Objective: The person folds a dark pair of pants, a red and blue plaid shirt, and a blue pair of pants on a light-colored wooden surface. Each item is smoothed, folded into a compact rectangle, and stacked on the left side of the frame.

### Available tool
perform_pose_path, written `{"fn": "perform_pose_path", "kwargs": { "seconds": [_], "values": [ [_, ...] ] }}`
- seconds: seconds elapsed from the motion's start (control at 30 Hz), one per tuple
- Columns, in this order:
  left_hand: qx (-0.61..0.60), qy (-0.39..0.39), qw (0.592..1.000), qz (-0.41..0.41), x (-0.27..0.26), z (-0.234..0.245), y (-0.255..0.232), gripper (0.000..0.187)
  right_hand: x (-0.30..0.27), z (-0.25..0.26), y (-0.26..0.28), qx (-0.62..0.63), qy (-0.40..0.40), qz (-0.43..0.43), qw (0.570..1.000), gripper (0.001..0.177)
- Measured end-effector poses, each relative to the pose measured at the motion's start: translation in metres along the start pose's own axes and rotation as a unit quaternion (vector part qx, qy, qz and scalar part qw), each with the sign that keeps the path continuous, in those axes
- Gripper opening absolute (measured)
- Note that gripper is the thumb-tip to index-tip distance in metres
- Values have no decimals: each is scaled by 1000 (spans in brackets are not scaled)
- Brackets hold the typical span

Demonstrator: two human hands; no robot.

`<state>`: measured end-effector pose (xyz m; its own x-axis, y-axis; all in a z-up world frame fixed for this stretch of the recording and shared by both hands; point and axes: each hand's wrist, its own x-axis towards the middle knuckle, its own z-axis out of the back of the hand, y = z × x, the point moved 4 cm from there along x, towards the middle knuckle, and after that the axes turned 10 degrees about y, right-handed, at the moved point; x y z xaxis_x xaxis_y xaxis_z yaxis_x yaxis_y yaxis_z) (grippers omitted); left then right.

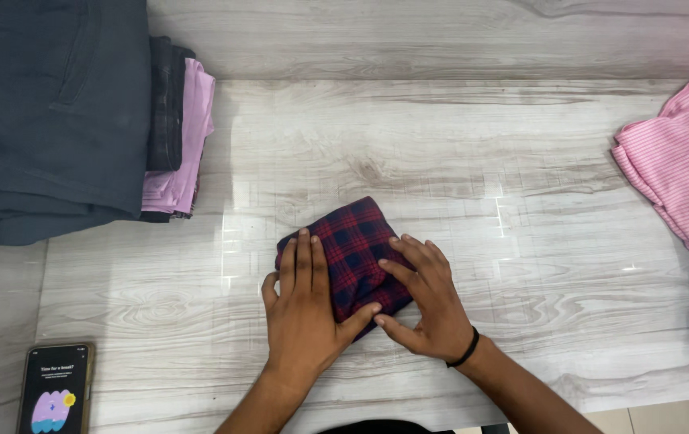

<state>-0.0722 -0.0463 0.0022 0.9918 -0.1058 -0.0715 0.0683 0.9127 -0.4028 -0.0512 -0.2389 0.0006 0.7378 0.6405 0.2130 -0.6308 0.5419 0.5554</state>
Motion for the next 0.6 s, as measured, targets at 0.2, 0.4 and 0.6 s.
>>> {"fn": "perform_pose_path", "kwargs": {
  "seconds": [0.2, 0.4, 0.6],
  "values": [
    [-38, -66, 997, 15, -28, 28, 8, 69, -22, -2, 2, -1, 20, -52, 998, 74],
    [-79, 78, 991, 80, -39, 21, 21, 60, -17, -11, -12, 47, 72, -106, 991, 61],
    [-27, -73, 995, 69, -57, 15, 47, 54, -1, -13, -19, 62, 97, -91, 989, 56]
  ]
}}
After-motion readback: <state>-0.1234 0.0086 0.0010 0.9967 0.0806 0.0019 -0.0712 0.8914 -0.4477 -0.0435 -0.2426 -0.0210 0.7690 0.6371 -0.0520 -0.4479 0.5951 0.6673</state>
